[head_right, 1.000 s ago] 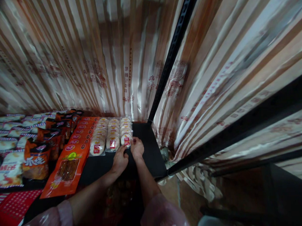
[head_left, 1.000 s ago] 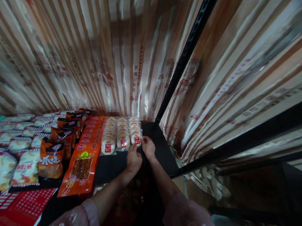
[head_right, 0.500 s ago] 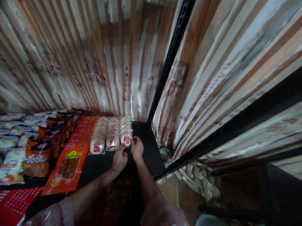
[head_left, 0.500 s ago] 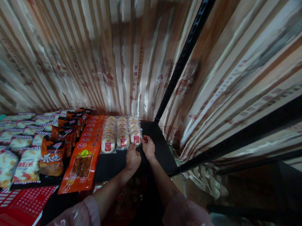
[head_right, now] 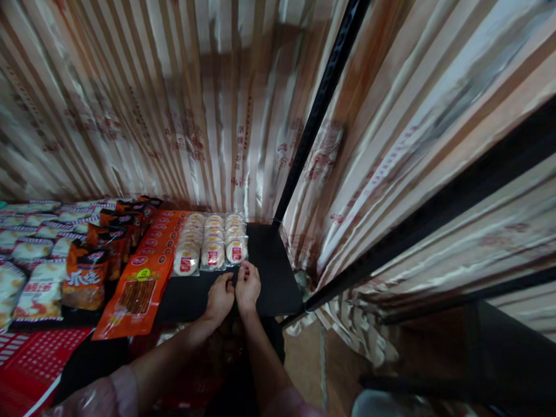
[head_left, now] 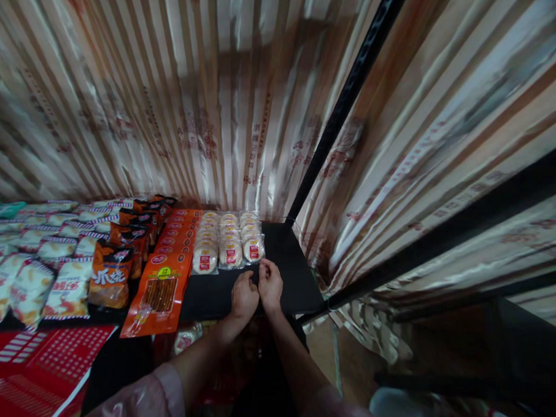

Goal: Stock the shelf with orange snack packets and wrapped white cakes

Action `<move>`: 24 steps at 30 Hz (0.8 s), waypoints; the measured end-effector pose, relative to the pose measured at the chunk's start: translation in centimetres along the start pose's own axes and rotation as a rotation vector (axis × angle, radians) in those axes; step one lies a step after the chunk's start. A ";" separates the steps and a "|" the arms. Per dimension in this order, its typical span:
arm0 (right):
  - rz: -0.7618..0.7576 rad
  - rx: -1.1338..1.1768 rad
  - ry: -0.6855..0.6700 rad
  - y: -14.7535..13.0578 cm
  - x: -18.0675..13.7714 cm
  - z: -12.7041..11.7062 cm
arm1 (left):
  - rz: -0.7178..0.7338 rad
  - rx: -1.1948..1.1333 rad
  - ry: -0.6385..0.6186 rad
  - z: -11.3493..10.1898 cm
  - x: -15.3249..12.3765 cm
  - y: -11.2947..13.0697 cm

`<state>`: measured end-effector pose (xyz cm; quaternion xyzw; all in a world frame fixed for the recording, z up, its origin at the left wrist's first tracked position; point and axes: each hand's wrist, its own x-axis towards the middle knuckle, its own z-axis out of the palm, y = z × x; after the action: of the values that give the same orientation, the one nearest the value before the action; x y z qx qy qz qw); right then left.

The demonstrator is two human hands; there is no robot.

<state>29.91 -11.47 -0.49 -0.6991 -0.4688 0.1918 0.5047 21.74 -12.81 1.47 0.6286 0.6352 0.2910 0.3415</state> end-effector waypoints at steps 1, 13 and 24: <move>-0.007 0.010 -0.001 -0.2 -0.6 0.0 | 0.004 -0.005 0.003 -0.1 -0.4 -0.3; -0.040 0.057 -0.094 -0.8 -9.2 1.5 | 0.068 -0.126 -0.013 -2.8 -7.4 -4.8; -0.136 -0.047 -0.313 -0.5 -15.5 3.6 | 0.029 -0.122 -0.032 -3.6 -11.4 -12.3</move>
<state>19.48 -22.72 -4.71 -0.6389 -0.5924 0.2525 0.4208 11.16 -24.42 -5.45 0.6205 0.6016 0.3241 0.3848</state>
